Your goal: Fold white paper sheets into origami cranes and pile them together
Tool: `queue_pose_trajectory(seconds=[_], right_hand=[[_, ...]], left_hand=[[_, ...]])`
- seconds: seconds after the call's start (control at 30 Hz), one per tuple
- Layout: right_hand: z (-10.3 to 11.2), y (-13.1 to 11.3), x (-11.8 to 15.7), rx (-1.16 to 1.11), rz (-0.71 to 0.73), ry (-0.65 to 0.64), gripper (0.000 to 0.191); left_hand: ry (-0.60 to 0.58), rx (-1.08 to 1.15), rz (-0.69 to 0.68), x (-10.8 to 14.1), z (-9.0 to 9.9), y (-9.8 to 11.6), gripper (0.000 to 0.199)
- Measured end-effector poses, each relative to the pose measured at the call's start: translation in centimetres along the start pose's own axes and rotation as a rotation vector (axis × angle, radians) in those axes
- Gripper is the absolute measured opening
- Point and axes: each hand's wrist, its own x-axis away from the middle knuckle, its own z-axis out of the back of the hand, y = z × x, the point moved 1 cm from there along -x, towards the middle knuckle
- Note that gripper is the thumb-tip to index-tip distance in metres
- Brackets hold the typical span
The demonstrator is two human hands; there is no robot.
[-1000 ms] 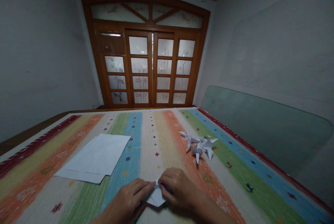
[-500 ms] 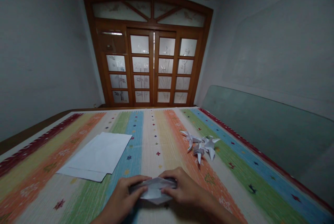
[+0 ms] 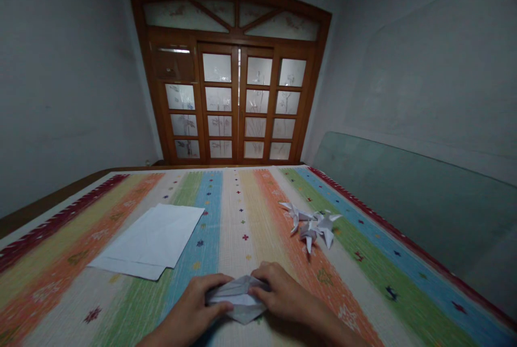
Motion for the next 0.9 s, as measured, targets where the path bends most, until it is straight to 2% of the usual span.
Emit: queue_pose_trajectory(seconds=[0.17,0.27,0.4,0.6,0.67,0.8,0.9], right_hand=[[0.1,0.1,-0.3,-0.069,0.079,-0.018,0.022],[-0.1,0.3,-0.4,-0.128,0.047,-0.019,0.014],[-0.4,0.5,-0.4,-0.167,0.036,-0.014,0.017],[-0.7,0.6,-0.5,-0.028,0.045,0.091,0.007],[-0.9,0.7,-0.4,-0.033,0.041,0.098,0.010],[-1.5,1.0,-0.4,-0.032,0.115,0.122,0.038],[-2.0,1.5,-0.5,-0.019,0.179,0.143,0.034]], left_hand=[[-0.036,0.063,0.026,-0.3,0.1,0.2,0.029],[-0.003,0.068,0.041,-0.4,0.1,-0.1,0.030],[0.058,-0.058,0.016,-0.3,-0.1,-0.4,0.027],[0.139,-0.248,-0.078,-0.3,-0.4,-0.3,0.013],[0.170,-0.287,-0.118,-0.4,-0.6,-0.5,0.010],[0.188,-0.358,-0.193,-0.4,-0.9,-1.1,0.015],[0.176,-0.446,-0.300,-0.5,-0.7,-1.5,0.021]])
